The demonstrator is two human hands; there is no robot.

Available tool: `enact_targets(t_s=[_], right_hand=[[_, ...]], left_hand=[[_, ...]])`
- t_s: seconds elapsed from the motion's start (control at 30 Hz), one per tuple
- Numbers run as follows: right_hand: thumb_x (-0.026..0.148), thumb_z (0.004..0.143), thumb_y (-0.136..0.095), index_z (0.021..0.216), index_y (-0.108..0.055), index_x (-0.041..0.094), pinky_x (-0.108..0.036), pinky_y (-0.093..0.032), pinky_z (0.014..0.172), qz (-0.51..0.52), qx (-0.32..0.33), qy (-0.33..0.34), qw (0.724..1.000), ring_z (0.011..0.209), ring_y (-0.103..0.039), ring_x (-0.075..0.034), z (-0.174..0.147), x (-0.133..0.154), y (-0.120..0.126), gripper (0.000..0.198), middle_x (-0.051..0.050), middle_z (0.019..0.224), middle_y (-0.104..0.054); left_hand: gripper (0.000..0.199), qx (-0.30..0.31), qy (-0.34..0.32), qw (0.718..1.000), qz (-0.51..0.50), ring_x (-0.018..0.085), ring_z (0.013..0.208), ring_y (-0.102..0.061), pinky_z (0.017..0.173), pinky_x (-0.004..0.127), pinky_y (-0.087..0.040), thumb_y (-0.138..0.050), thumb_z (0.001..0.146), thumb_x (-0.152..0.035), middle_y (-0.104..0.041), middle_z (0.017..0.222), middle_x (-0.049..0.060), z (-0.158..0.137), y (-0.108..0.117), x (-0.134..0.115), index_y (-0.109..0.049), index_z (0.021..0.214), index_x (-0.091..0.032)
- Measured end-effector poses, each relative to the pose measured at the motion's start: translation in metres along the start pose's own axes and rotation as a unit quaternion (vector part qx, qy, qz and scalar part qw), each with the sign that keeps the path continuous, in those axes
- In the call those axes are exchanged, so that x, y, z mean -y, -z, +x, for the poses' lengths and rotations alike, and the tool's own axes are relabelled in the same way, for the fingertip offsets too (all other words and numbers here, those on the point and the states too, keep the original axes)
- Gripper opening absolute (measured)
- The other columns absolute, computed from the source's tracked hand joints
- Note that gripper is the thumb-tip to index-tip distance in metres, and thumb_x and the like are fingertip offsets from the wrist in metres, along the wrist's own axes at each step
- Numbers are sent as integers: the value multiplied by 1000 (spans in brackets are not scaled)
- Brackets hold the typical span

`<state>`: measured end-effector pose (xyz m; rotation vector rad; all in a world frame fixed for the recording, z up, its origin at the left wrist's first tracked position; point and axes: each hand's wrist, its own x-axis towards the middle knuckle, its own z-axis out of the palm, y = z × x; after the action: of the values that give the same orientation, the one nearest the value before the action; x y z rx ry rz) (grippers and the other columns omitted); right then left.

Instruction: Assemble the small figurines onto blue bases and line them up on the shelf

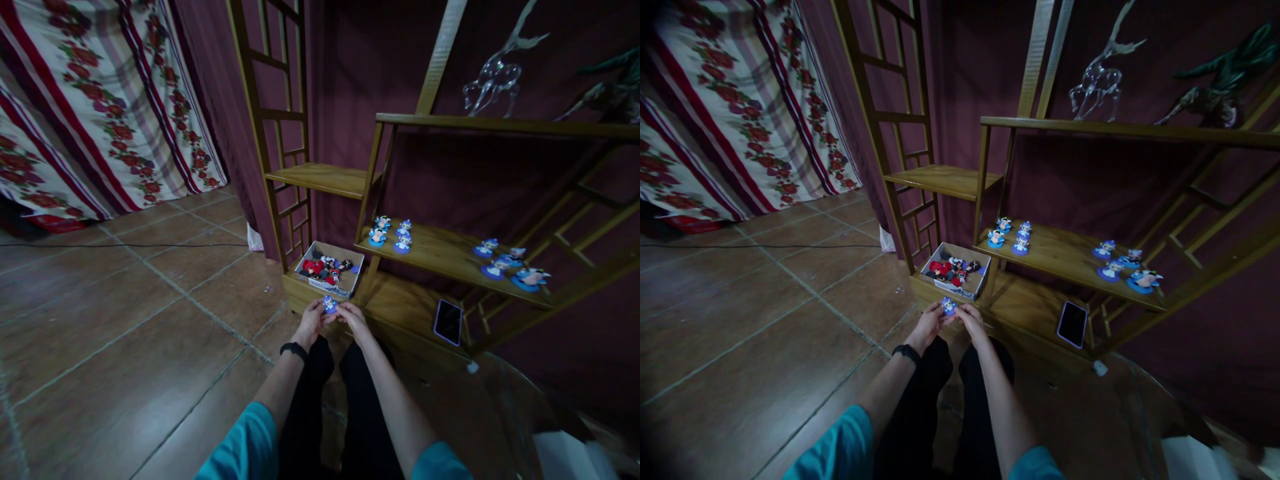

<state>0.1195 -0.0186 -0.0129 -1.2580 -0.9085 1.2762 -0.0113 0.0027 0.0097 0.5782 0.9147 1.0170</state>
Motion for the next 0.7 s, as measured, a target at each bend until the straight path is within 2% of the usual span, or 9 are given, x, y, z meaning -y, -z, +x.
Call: enact_targets(t_s=[0.37, 0.7], right_hand=[[46, 59, -66, 71, -63, 19, -26, -44, 62, 79, -9, 2, 997, 65, -58, -14, -6, 5, 0, 30, -2, 70, -64], [42, 57, -70, 69, -60, 18, -24, -41, 62, 89, 54, -24, 994, 62, -56, -11, -20, 22, -6, 29, -1, 67, -63]], left_hand=[[25, 76, 25, 996, -37, 18, 75, -65, 69, 29, -53, -50, 76, -4, -66, 89, 15, -4, -2, -5, -55, 100, -8], [23, 36, -25, 999, -23, 11, 56, -61, 56, 21, -48, -58, 75, -15, -65, 70, 6, -3, 0, -1, -56, 97, -13]])
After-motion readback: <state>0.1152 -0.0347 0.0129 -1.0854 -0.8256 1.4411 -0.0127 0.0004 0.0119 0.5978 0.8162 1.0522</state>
